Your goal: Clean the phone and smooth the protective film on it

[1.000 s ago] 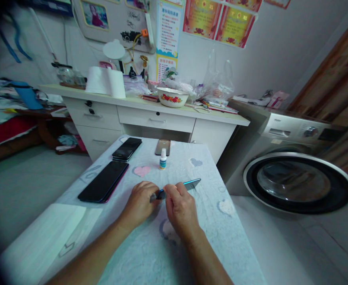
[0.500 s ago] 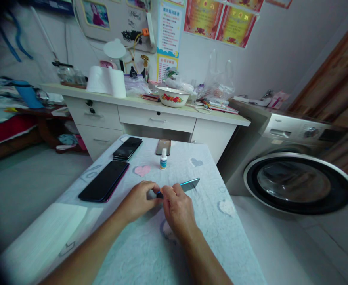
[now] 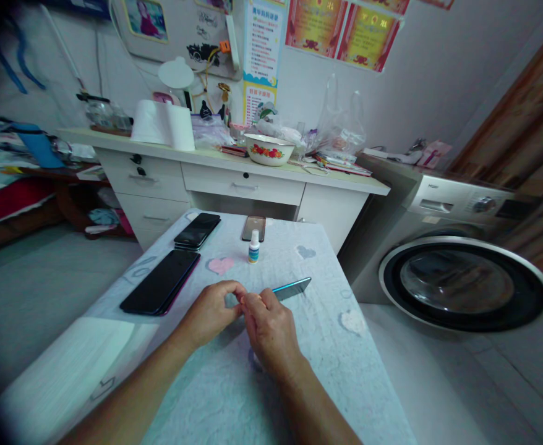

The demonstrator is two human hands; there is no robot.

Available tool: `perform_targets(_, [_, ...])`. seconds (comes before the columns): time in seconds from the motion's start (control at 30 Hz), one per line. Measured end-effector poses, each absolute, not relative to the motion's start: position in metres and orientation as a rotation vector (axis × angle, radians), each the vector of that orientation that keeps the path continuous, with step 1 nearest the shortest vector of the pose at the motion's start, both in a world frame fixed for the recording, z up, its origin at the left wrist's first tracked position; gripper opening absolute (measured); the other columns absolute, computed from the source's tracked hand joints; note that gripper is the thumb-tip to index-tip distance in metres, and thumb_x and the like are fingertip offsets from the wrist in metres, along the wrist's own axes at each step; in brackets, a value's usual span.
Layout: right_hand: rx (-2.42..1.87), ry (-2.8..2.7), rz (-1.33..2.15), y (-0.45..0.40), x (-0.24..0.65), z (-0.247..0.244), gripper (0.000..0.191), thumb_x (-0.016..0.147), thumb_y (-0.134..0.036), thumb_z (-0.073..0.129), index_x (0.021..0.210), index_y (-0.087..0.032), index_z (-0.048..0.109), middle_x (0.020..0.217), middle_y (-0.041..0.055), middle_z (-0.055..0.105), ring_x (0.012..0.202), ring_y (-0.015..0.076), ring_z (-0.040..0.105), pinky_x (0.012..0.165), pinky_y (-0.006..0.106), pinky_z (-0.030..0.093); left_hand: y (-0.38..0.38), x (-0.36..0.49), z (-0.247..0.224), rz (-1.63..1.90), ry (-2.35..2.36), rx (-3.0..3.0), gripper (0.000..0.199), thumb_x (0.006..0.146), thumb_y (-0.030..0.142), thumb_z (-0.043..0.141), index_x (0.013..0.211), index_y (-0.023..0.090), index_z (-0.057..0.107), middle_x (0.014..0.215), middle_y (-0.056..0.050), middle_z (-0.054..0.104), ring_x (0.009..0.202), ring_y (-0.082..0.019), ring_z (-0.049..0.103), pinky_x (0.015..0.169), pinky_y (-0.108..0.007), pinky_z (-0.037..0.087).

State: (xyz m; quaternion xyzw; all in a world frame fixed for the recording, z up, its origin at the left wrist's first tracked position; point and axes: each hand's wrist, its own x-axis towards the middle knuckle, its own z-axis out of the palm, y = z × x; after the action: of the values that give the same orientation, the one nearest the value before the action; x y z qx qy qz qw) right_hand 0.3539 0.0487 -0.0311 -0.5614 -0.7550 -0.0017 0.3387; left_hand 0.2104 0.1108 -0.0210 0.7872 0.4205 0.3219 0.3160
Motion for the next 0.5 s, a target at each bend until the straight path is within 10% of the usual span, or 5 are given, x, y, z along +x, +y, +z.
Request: perform_targets(0.5, [-1.556,-1.789,-0.073,0.054,0.377,-0.028,0.019,0.091,-0.019,0.045,0.097,-0.019,0.063,0.077,0.0021,0.052,0.064,0.0107,0.051,0.063,0.020,0.039,0.108,0.211,-0.017,0.855,1.139,2.061,0.003,0.069,0.021,0.063,0.070,0.018,0.062,0.074,0.001,0.067,0.073,-0.015,0.060,0.070,-0.024,0.043])
